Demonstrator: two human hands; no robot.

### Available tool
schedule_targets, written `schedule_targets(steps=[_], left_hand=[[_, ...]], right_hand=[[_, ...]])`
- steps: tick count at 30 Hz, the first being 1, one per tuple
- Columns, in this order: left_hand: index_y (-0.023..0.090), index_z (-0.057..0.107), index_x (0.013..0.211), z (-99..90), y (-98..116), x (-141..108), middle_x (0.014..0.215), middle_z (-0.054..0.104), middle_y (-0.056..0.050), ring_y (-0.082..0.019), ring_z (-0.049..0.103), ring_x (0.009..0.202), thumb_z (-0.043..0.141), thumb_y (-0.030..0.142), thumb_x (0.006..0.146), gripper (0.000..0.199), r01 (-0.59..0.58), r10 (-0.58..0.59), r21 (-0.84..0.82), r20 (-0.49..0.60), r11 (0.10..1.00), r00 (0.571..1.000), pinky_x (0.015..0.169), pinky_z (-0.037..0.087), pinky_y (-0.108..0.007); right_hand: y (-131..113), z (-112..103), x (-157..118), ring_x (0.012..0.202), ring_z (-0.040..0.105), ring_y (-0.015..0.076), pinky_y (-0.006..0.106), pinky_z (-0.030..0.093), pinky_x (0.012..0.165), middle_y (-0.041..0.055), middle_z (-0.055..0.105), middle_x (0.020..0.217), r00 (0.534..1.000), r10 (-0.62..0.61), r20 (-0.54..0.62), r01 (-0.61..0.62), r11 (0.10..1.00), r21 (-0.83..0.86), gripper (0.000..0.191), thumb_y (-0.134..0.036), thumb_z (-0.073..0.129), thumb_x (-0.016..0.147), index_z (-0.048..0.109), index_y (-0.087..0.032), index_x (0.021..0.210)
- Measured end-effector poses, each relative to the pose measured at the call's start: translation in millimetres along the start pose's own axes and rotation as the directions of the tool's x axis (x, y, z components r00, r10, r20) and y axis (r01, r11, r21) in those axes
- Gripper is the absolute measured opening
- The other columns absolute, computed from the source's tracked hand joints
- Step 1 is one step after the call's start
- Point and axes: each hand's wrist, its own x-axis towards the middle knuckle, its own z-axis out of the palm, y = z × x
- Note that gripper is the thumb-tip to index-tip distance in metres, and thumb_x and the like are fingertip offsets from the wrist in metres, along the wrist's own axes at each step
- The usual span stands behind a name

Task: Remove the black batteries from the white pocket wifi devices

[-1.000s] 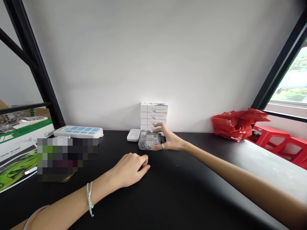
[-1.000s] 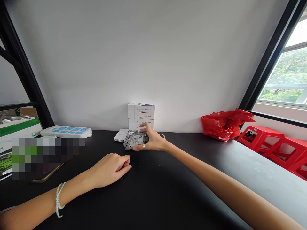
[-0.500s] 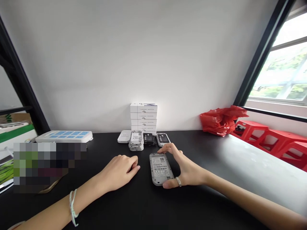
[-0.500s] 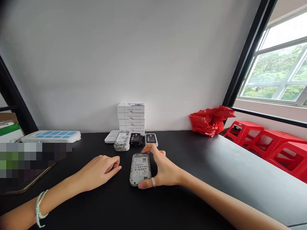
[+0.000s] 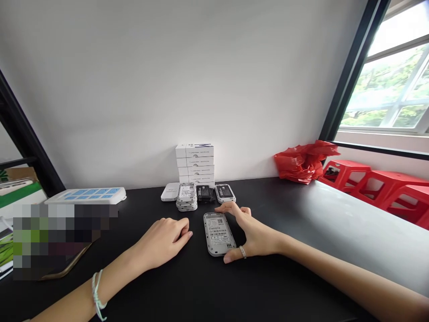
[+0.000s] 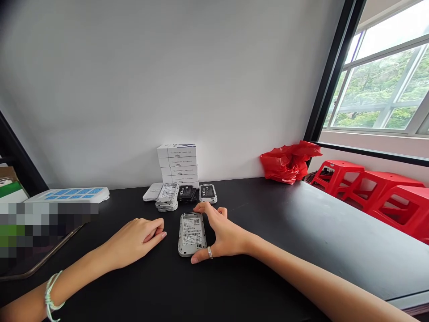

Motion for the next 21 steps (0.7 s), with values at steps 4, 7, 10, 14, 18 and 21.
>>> schedule_targets(steps=[4, 7, 10, 14, 18, 21], left_hand=[[0.022, 0.048, 0.071, -2.8, -0.3, 1.4, 0.054, 0.052, 0.005, -0.014, 0.048, 0.05, 0.042, 0.036, 0.089, 0.023, 0.005, -0.005, -0.036, 0.001, 0.999, 1.0, 0.051, 0.03, -0.024], [0.022, 0.054, 0.073, -9.1, 1.4, 11.7, 0.063, 0.059, 0.003, -0.014, 0.053, 0.057, 0.046, 0.033, 0.088, 0.021, -0.032, 0.029, -0.044, -0.071, 0.999, 0.997, 0.056, 0.036, -0.025], [0.02, 0.058, 0.071, -19.3, 4.6, 35.3, 0.07, 0.06, 0.0, -0.016, 0.056, 0.071, 0.046, 0.029, 0.089, 0.024, -0.138, 0.146, 0.053, -0.215, 0.989, 0.966, 0.07, 0.041, -0.028], [0.018, 0.063, 0.089, -28.0, 6.9, 79.1, 0.092, 0.063, -0.004, -0.02, 0.055, 0.094, 0.047, 0.025, 0.088, 0.018, -0.179, 0.222, 0.207, -0.21, 0.962, 0.952, 0.09, 0.039, -0.033], [0.016, 0.066, 0.093, -22.2, 4.2, 113.6, 0.103, 0.063, -0.009, -0.027, 0.051, 0.103, 0.056, 0.037, 0.082, 0.025, -0.146, 0.172, 0.235, -0.098, 0.961, 0.98, 0.095, 0.036, -0.039], [0.017, 0.068, 0.085, -16.2, 0.6, 126.8, 0.11, 0.06, -0.01, -0.03, 0.049, 0.104, 0.055, 0.051, 0.079, 0.037, -0.12, 0.127, 0.215, -0.021, 0.969, 0.992, 0.091, 0.039, -0.039]], right_hand=[[0.3, -2.8, 1.0, 0.116, 0.039, 0.032, 0.046, 0.033, 0.098, 0.008, 0.04, 0.131, 0.999, -0.04, 0.012, 0.04, 0.999, -0.016, 0.099, -0.061, 0.079, 0.049, 0.031, -0.027, 0.129], [1.1, -4.7, 0.7, 0.118, 0.038, 0.0315, 0.046, 0.03, 0.1, 0.0079, 0.042, 0.131, 0.998, -0.066, 0.025, 0.066, 0.998, -0.016, 0.096, -0.058, 0.079, 0.052, 0.03, -0.027, 0.128], [3.2, -4.6, 0.1, 0.115, 0.04, 0.031, 0.045, 0.032, 0.099, 0.0075, 0.041, 0.132, 0.999, -0.049, 0.023, 0.05, 0.999, -0.01, 0.095, -0.059, 0.079, 0.052, 0.03, -0.028, 0.127], [5.6, -2.9, 0.0, 0.114, 0.04, 0.0311, 0.045, 0.033, 0.097, 0.0077, 0.039, 0.132, 0.999, -0.034, 0.016, 0.034, 0.999, -0.01, 0.097, -0.062, 0.078, 0.051, 0.031, -0.027, 0.128], [5.8, -2.7, 0.5, 0.113, 0.039, 0.0303, 0.045, 0.033, 0.098, 0.0074, 0.038, 0.132, 0.999, -0.045, 0.016, 0.045, 0.999, -0.012, 0.095, -0.06, 0.078, 0.052, 0.031, -0.026, 0.128], [5.2, -3.5, 0.8, 0.113, 0.038, 0.0301, 0.044, 0.034, 0.098, 0.0068, 0.038, 0.132, 0.999, -0.047, 0.025, 0.047, 0.999, -0.001, 0.095, -0.058, 0.079, 0.053, 0.031, -0.026, 0.128]])
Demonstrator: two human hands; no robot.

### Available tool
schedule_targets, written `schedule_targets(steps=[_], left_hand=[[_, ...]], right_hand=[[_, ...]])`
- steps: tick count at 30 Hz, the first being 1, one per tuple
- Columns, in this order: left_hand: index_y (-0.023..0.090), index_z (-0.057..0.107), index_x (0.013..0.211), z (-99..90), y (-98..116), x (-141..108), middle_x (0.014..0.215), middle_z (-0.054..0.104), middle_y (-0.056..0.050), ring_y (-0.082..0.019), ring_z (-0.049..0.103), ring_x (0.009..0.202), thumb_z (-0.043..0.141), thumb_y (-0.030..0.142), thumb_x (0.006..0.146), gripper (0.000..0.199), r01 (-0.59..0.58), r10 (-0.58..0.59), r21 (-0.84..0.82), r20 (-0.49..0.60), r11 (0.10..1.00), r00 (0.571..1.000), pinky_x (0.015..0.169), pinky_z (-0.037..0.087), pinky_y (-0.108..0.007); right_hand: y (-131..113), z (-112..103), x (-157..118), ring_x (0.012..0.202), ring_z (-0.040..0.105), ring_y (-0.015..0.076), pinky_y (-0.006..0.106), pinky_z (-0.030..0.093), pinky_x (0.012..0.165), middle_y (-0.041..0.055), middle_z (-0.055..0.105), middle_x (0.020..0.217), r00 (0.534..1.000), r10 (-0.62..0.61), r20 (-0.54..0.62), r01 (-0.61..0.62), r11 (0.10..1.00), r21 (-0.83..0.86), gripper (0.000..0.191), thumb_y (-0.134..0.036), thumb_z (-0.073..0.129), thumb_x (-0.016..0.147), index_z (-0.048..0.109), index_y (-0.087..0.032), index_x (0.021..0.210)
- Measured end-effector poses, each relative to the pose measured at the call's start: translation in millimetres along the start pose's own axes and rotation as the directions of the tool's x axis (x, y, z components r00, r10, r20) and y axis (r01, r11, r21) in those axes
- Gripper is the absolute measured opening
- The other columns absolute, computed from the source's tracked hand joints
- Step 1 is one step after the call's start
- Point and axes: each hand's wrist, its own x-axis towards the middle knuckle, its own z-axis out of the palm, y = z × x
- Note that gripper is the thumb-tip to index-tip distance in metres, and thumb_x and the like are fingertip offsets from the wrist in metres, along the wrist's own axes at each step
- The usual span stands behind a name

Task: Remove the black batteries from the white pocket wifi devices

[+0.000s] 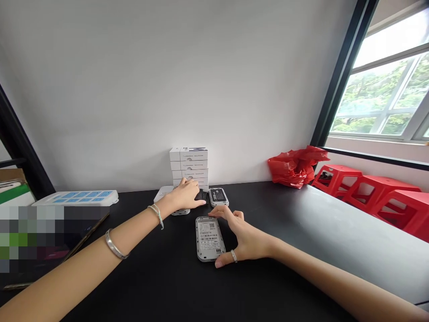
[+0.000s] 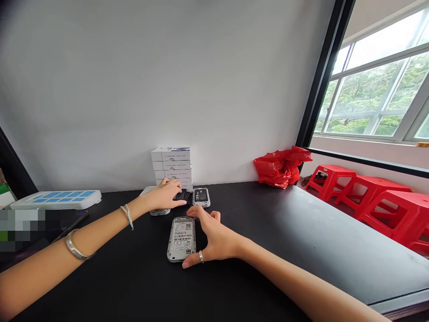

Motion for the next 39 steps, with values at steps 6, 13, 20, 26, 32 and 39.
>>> schedule_targets(steps=[6, 13, 20, 26, 32, 39], left_hand=[[0.02, 0.066, 0.091, 1.9, -13.5, 12.3, 0.118, 0.058, -0.01, -0.036, 0.043, 0.112, 0.059, 0.066, 0.067, 0.052, 0.043, -0.036, -0.051, 0.139, 0.998, 0.99, 0.084, 0.044, -0.04], [0.023, 0.063, 0.096, 5.2, -34.2, 22.4, 0.118, 0.058, -0.007, -0.03, 0.048, 0.112, 0.067, 0.06, 0.06, 0.052, 0.005, 0.017, -0.121, 0.182, 0.993, 0.983, 0.09, 0.042, -0.035], [0.023, 0.057, 0.093, 10.2, -25.7, 18.8, 0.103, 0.061, -0.006, -0.03, 0.052, 0.104, 0.067, 0.062, 0.059, 0.052, -0.012, 0.03, -0.168, 0.105, 0.986, 0.994, 0.084, 0.043, -0.037], [0.024, 0.046, 0.106, 1.1, -3.5, -1.1, 0.108, 0.059, -0.007, -0.031, 0.051, 0.106, 0.068, 0.058, 0.06, 0.061, 0.002, -0.008, -0.183, -0.033, 0.983, 0.999, 0.092, 0.037, -0.041], [0.027, 0.043, 0.115, -22.6, 35.4, -46.2, 0.108, 0.057, -0.007, -0.036, 0.049, 0.106, 0.071, 0.055, 0.057, 0.07, 0.09, -0.081, -0.207, 0.048, 0.974, 0.996, 0.078, 0.044, -0.039], [0.03, 0.043, 0.116, -12.7, 44.4, -66.0, 0.108, 0.056, -0.005, -0.033, 0.046, 0.111, 0.073, 0.06, 0.054, 0.075, 0.073, -0.026, -0.386, 0.125, 0.92, 0.992, 0.078, 0.046, -0.038]], right_hand=[[-0.6, -0.4, 0.4, 0.113, 0.038, 0.0297, 0.043, 0.034, 0.097, 0.0072, 0.042, 0.129, 1.0, -0.025, -0.008, 0.025, 1.0, -0.002, 0.095, -0.057, 0.08, 0.052, 0.032, -0.025, 0.128], [3.0, 0.9, 1.5, 0.115, 0.04, 0.0293, 0.042, 0.033, 0.097, 0.0073, 0.042, 0.127, 0.996, -0.081, -0.037, 0.08, 0.997, -0.018, 0.093, -0.057, 0.081, 0.051, 0.033, -0.025, 0.124], [0.7, 0.2, 1.9, 0.116, 0.043, 0.0292, 0.043, 0.027, 0.101, 0.0084, 0.044, 0.127, 0.994, -0.099, -0.036, 0.098, 0.995, -0.026, 0.093, -0.055, 0.081, 0.052, 0.032, -0.024, 0.124], [4.8, 2.9, 2.1, 0.122, 0.043, 0.0301, 0.046, 0.025, 0.103, 0.0103, 0.041, 0.132, 0.987, -0.145, -0.075, 0.147, 0.989, 0.015, 0.101, -0.052, 0.083, 0.051, 0.023, -0.026, 0.128], [9.1, 6.7, 2.7, 0.125, 0.04, 0.0305, 0.047, 0.031, 0.102, 0.0118, 0.033, 0.136, 0.99, -0.103, -0.091, 0.107, 0.994, 0.035, 0.106, -0.054, 0.083, 0.05, 0.018, -0.027, 0.129], [7.8, 6.1, 1.7, 0.125, 0.039, 0.0318, 0.051, 0.032, 0.103, 0.0118, 0.034, 0.136, 0.991, -0.107, -0.086, 0.111, 0.993, 0.045, 0.105, -0.051, 0.083, 0.051, 0.019, -0.027, 0.131]])
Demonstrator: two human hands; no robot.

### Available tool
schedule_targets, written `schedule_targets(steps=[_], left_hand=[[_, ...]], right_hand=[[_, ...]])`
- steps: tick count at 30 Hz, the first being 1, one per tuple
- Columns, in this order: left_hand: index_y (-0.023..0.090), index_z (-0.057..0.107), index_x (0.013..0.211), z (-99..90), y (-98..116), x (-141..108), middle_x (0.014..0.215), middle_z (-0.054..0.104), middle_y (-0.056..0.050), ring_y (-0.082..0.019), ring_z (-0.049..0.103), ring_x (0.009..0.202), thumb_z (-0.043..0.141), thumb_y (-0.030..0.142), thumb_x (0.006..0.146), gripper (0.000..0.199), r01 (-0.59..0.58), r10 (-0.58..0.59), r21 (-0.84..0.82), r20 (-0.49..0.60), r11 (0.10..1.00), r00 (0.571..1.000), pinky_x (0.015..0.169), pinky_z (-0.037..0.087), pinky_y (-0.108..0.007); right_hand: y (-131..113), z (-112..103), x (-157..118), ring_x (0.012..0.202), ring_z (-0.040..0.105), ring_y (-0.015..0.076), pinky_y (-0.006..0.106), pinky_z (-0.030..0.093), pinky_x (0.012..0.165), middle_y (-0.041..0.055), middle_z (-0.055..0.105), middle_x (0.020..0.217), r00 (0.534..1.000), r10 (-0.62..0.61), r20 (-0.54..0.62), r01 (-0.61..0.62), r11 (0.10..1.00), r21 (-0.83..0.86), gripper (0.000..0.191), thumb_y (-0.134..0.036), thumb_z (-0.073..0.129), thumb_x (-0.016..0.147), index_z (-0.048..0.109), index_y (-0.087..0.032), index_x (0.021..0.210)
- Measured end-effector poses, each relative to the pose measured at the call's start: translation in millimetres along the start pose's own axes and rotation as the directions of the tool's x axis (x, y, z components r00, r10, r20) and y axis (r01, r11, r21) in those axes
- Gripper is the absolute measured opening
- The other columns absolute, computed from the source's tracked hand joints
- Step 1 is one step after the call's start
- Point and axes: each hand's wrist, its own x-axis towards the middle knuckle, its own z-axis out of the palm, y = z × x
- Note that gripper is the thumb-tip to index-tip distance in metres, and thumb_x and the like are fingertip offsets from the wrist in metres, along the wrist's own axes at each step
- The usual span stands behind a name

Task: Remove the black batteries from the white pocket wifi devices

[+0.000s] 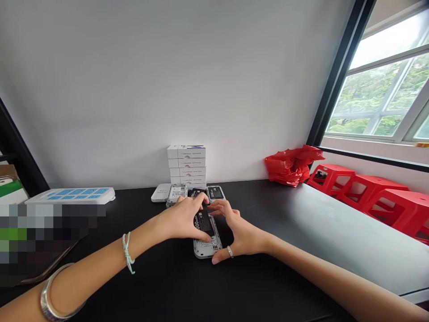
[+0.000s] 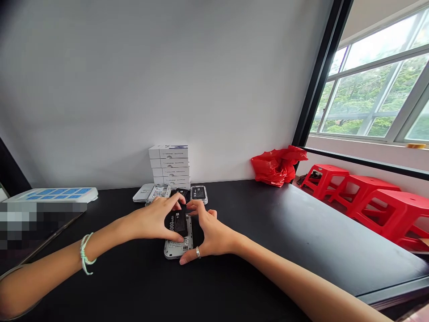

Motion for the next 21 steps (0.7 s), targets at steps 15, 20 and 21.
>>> schedule_targets(steps=[15, 20, 21], left_hand=[[0.027, 0.048, 0.103, 21.2, -14.5, -2.1, 0.106, 0.06, -0.003, -0.027, 0.053, 0.107, 0.075, 0.059, 0.057, 0.062, -0.073, 0.046, -0.227, -0.124, 0.971, 0.991, 0.087, 0.045, -0.038], [0.027, 0.052, 0.103, 19.8, -13.3, -9.8, 0.111, 0.06, -0.003, -0.028, 0.052, 0.11, 0.071, 0.059, 0.063, 0.055, -0.056, 0.035, -0.196, -0.108, 0.979, 0.994, 0.09, 0.043, -0.038], [0.027, 0.053, 0.104, 19.0, -12.7, -12.3, 0.113, 0.06, -0.003, -0.028, 0.051, 0.112, 0.07, 0.059, 0.064, 0.055, -0.048, 0.03, -0.195, -0.095, 0.98, 0.995, 0.091, 0.043, -0.039]], right_hand=[[0.5, 0.1, 0.9, 0.125, 0.038, 0.0301, 0.045, 0.033, 0.1, 0.0098, 0.033, 0.134, 1.0, -0.026, 0.016, 0.027, 0.999, -0.029, 0.1, -0.052, 0.081, 0.054, 0.019, -0.028, 0.129], [-0.9, 0.4, 1.0, 0.125, 0.039, 0.0289, 0.044, 0.031, 0.102, 0.0109, 0.036, 0.132, 0.998, -0.057, 0.007, 0.057, 0.997, -0.042, 0.098, -0.051, 0.081, 0.055, 0.02, -0.025, 0.127], [-1.5, 0.2, 0.9, 0.125, 0.039, 0.0289, 0.044, 0.03, 0.102, 0.0114, 0.037, 0.132, 0.998, -0.057, 0.008, 0.057, 0.998, -0.041, 0.097, -0.051, 0.081, 0.055, 0.021, -0.025, 0.127]])
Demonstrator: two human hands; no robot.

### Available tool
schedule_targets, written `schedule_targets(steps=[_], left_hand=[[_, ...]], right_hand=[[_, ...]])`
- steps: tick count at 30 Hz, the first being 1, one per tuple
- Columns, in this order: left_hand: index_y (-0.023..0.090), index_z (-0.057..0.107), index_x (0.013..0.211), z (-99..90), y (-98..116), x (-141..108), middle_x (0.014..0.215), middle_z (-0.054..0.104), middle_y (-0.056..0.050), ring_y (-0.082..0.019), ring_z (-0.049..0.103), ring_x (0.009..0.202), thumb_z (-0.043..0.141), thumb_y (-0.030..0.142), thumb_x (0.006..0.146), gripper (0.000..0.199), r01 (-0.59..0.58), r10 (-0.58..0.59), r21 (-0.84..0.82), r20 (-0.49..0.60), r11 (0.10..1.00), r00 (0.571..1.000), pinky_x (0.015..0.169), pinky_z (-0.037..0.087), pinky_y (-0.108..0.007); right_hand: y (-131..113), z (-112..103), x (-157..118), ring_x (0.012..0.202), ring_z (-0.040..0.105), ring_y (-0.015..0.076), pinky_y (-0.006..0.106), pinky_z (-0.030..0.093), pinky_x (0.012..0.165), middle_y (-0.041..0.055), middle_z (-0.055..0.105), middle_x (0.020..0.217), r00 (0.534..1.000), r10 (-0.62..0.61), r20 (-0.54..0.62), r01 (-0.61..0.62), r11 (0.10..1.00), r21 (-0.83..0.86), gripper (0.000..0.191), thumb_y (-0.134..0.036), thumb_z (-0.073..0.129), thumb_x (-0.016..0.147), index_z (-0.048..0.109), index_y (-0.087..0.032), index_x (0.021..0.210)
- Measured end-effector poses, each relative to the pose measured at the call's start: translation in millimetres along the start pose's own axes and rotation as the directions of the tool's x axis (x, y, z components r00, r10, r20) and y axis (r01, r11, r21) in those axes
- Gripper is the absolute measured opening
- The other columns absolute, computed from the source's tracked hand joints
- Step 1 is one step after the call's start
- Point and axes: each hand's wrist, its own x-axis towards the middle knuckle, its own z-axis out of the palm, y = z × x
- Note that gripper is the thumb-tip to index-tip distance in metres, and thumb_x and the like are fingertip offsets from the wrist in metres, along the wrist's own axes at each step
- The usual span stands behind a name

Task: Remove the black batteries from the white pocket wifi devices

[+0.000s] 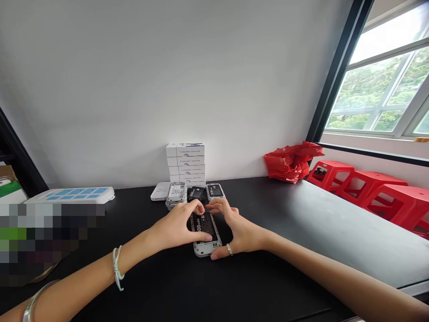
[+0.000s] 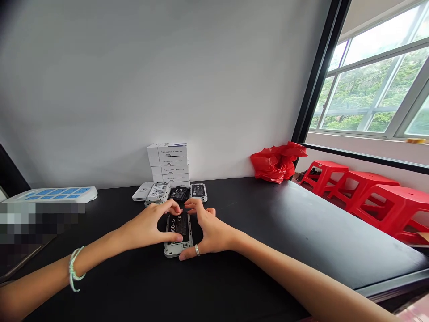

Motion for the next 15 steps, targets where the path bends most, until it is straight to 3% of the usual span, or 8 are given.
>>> schedule_targets(steps=[5, 11, 15], left_hand=[[0.026, 0.052, 0.108, 0.0, -3.0, -5.0, 0.117, 0.06, -0.005, -0.029, 0.05, 0.116, 0.071, 0.057, 0.063, 0.058, 0.03, -0.029, -0.037, 0.019, 0.999, 0.999, 0.096, 0.042, -0.042], [0.027, 0.053, 0.108, 4.7, -12.0, -6.5, 0.119, 0.059, -0.004, -0.026, 0.052, 0.117, 0.073, 0.047, 0.065, 0.051, -0.029, 0.031, -0.166, 0.005, 0.986, 1.0, 0.101, 0.041, -0.042], [0.031, 0.049, 0.124, 8.9, -9.0, -18.1, 0.131, 0.054, -0.004, -0.029, 0.044, 0.126, 0.064, 0.053, 0.075, 0.056, 0.018, -0.015, -0.097, 0.036, 0.995, 0.999, 0.107, 0.034, -0.047]], right_hand=[[-5.2, -2.1, -0.1, 0.126, 0.038, 0.0289, 0.044, 0.03, 0.101, 0.0115, 0.041, 0.129, 1.0, 0.01, 0.021, -0.01, 1.0, 0.009, 0.094, -0.049, 0.08, 0.057, 0.022, -0.024, 0.126], [-10.6, -3.3, 0.4, 0.124, 0.04, 0.0291, 0.046, 0.028, 0.101, 0.0104, 0.04, 0.129, 0.999, 0.01, 0.043, -0.009, 1.0, -0.009, 0.091, -0.05, 0.079, 0.056, 0.024, -0.024, 0.124], [-9.8, -1.9, 0.3, 0.124, 0.038, 0.0297, 0.046, 0.027, 0.102, 0.0111, 0.037, 0.131, 0.999, 0.028, 0.044, -0.028, 0.999, -0.019, 0.093, -0.05, 0.079, 0.056, 0.023, -0.024, 0.126]])
